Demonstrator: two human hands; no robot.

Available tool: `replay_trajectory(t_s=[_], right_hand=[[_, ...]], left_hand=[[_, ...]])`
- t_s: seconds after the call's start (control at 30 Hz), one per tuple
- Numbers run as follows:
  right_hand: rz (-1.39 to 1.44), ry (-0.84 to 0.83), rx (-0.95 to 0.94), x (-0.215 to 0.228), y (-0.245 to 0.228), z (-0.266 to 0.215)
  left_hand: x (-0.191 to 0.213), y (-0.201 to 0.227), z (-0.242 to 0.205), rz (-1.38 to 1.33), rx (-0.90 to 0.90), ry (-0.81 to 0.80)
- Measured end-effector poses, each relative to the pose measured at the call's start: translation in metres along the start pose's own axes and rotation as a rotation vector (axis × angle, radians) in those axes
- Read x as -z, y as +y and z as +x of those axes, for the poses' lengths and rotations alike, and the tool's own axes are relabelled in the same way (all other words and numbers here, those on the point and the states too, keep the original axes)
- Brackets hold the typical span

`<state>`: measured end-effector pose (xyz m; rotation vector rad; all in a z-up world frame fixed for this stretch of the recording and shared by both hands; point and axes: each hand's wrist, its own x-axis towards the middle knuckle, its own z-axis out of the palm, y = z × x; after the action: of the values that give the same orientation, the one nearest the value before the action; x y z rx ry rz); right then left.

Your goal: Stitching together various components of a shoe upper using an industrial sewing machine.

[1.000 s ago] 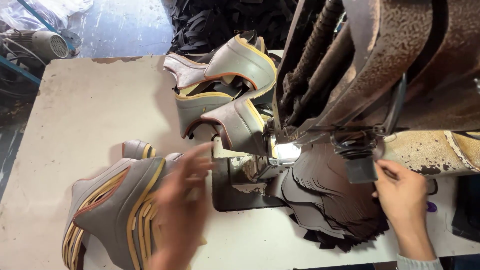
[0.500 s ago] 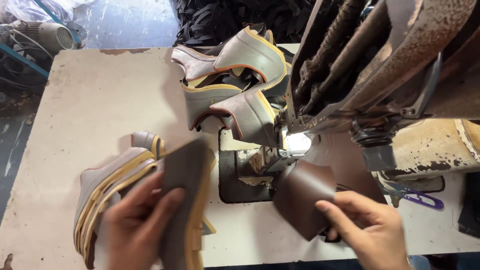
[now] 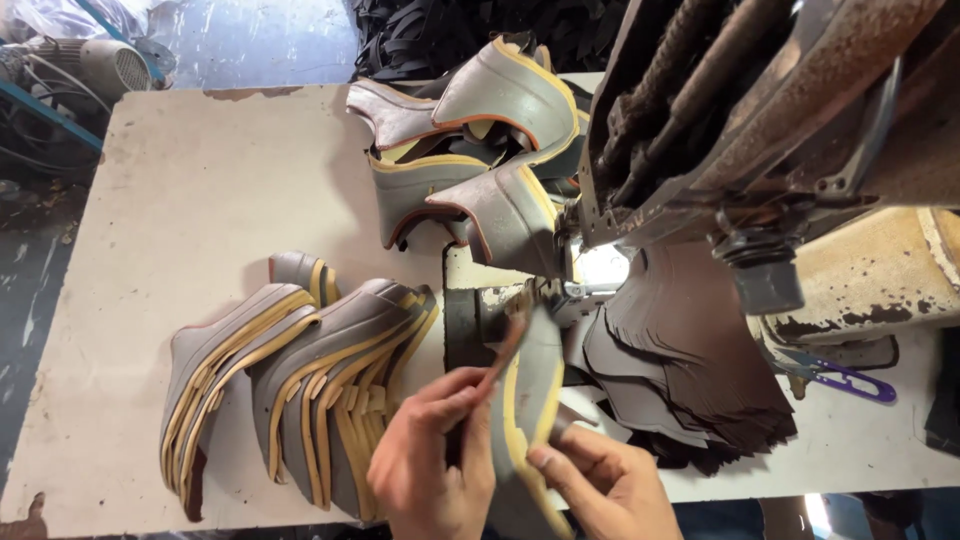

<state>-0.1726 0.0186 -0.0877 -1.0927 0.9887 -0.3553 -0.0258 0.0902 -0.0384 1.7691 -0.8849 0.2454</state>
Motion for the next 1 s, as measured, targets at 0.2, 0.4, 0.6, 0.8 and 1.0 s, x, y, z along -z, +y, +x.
replay_trajectory(t_s=[0.2, 0.4, 0.6, 0.8, 1.0], right_hand=[[-0.168, 0.183, 0.072, 0.021, -0.008, -0.008], [-0.237, -0.017, 0.162, 0.066, 0.0, -0.018], [-0.471, -0.234, 0.229, 0.059, -0.028, -0.023], [-0.702, -0.304, 0.431, 0.063, -0.039, -0.019], [-0.58, -0.305, 0.605, 0.073, -0.031, -0.002]], left_hand=[[0.033, -0.028, -0.004, 0.028, 0.347, 0.068], [0.056, -0.026, 0.042, 0.442, -0.047, -0.036], [0.004, -0.005, -0.033, -0.831, 0.831, -0.714], [-0.007, 0.008, -0.011, -0.831, 0.642, -0.753], [-0.026, 0.028, 0.02, -0.851, 0.498, -0.552]])
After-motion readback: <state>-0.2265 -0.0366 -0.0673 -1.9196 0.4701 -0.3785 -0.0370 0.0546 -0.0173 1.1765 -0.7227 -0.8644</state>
